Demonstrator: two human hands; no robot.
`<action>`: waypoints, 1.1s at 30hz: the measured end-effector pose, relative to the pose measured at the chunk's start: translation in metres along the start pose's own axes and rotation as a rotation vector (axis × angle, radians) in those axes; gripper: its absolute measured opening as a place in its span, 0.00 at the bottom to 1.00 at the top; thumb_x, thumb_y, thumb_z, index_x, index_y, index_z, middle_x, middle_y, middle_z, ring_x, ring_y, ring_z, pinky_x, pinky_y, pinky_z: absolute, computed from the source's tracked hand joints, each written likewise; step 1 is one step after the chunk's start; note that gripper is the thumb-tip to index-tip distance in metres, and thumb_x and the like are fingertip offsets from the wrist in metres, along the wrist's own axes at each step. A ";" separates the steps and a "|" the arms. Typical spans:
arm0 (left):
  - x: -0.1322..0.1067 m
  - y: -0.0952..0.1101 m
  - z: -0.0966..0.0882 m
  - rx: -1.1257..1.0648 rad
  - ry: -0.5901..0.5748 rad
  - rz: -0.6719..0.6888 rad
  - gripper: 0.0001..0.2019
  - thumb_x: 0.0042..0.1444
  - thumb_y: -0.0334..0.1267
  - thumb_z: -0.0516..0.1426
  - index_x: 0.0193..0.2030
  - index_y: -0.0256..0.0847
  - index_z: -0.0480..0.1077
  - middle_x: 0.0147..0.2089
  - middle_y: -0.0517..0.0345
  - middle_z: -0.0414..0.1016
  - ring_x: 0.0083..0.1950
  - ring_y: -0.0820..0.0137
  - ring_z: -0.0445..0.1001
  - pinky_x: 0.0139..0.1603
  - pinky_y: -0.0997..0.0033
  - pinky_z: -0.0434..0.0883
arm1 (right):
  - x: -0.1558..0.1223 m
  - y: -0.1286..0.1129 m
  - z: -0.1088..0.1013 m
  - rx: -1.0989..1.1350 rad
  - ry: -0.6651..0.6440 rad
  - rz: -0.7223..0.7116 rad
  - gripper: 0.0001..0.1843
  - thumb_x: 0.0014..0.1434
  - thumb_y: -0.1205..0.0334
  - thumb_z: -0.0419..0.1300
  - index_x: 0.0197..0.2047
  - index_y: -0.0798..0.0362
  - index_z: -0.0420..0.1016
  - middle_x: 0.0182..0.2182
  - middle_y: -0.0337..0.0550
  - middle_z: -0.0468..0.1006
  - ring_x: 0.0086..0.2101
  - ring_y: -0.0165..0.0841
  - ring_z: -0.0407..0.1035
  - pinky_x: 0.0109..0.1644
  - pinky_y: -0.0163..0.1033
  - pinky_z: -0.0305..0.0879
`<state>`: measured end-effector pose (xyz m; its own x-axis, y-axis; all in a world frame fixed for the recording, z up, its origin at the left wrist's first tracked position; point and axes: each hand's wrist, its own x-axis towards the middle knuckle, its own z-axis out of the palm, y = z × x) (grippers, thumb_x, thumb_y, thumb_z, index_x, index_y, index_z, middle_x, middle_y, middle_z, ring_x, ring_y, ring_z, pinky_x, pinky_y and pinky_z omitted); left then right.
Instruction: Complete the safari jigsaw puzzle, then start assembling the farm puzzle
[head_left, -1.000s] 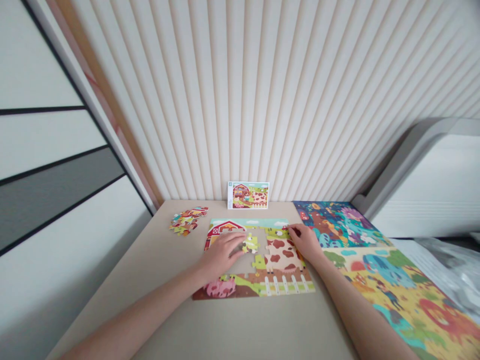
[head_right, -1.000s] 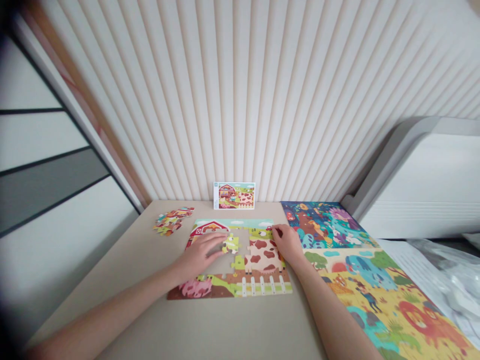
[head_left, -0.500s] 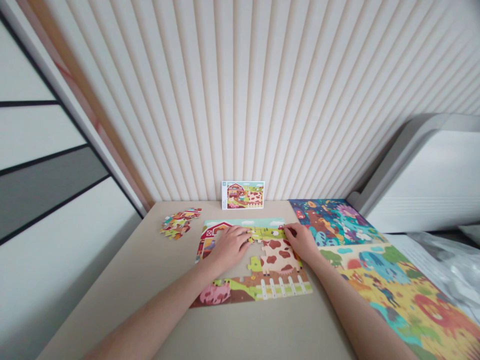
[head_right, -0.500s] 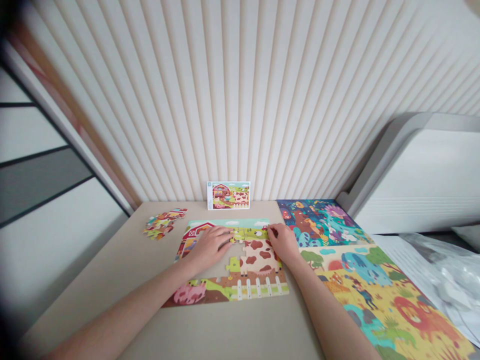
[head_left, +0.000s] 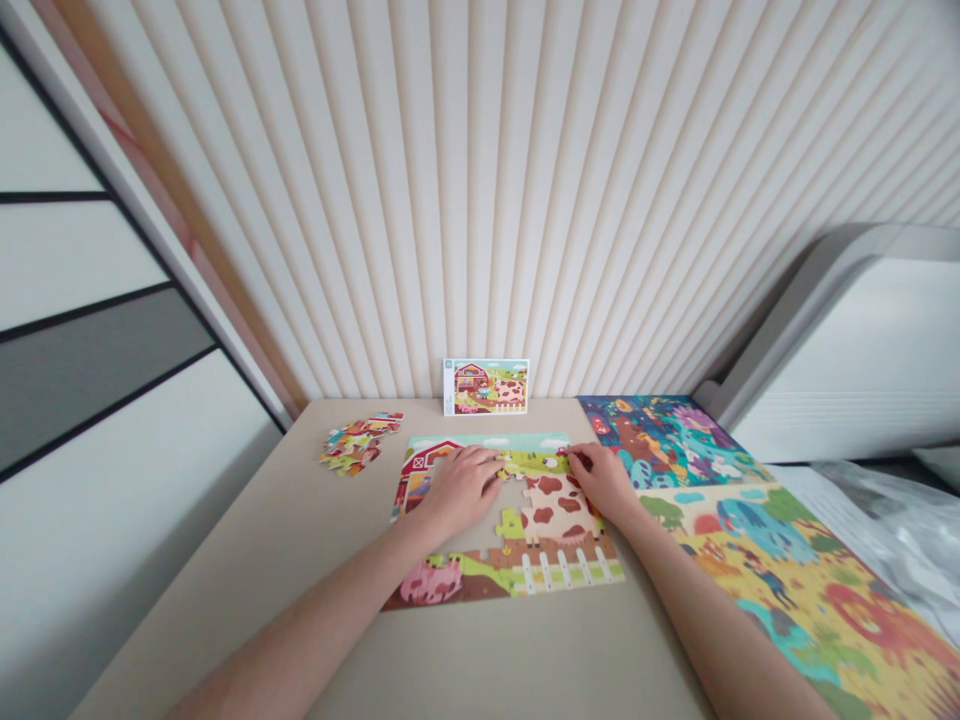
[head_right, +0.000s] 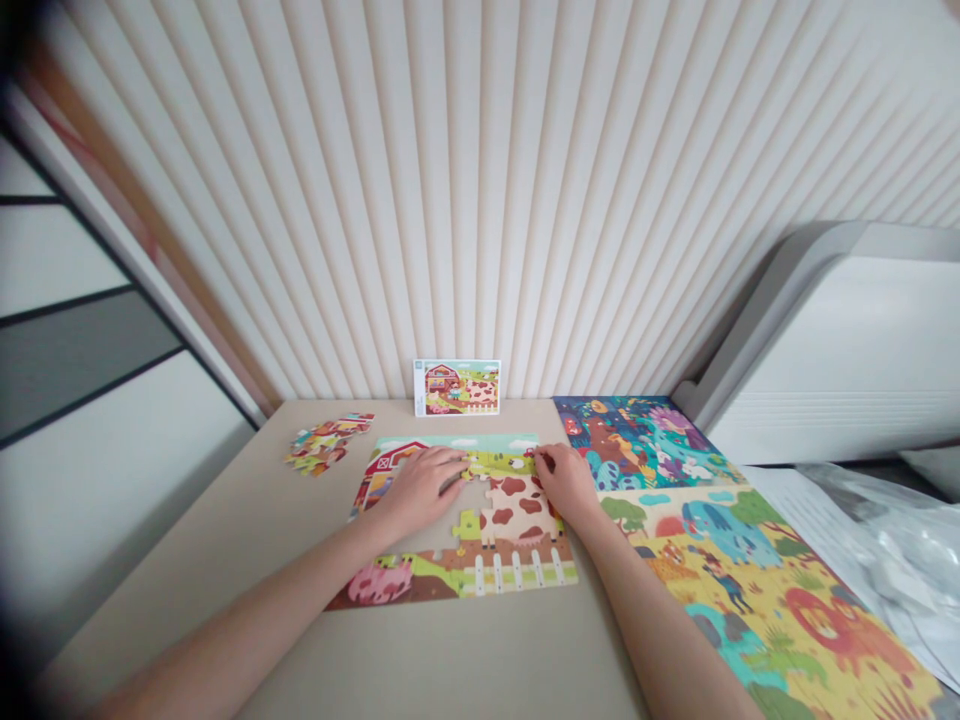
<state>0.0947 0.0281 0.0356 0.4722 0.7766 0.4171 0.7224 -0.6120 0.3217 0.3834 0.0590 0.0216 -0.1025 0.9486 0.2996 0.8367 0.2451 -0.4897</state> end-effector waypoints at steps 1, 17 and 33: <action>0.000 0.000 0.000 0.010 -0.002 0.003 0.13 0.64 0.36 0.55 0.52 0.46 0.76 0.53 0.52 0.77 0.56 0.60 0.72 0.59 0.53 0.68 | 0.000 0.000 0.000 -0.002 -0.001 -0.003 0.16 0.64 0.58 0.53 0.43 0.51 0.82 0.40 0.47 0.83 0.40 0.39 0.75 0.46 0.40 0.67; 0.001 0.013 -0.015 0.192 -0.159 0.163 0.18 0.68 0.41 0.50 0.62 0.56 0.69 0.57 0.52 0.70 0.59 0.58 0.68 0.60 0.53 0.63 | -0.001 -0.001 0.000 -0.039 -0.008 0.000 0.15 0.64 0.60 0.54 0.44 0.50 0.82 0.40 0.45 0.83 0.39 0.37 0.75 0.45 0.38 0.66; -0.001 0.003 -0.003 0.149 -0.155 0.141 0.19 0.68 0.38 0.50 0.62 0.55 0.69 0.63 0.51 0.65 0.63 0.57 0.64 0.64 0.51 0.63 | -0.001 0.004 0.005 -0.069 0.011 -0.018 0.12 0.63 0.62 0.55 0.43 0.48 0.81 0.39 0.42 0.82 0.38 0.35 0.74 0.44 0.36 0.64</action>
<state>0.0945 0.0251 0.0383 0.6368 0.7060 0.3100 0.7051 -0.6959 0.1362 0.3842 0.0602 0.0158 -0.1123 0.9417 0.3173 0.8698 0.2475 -0.4268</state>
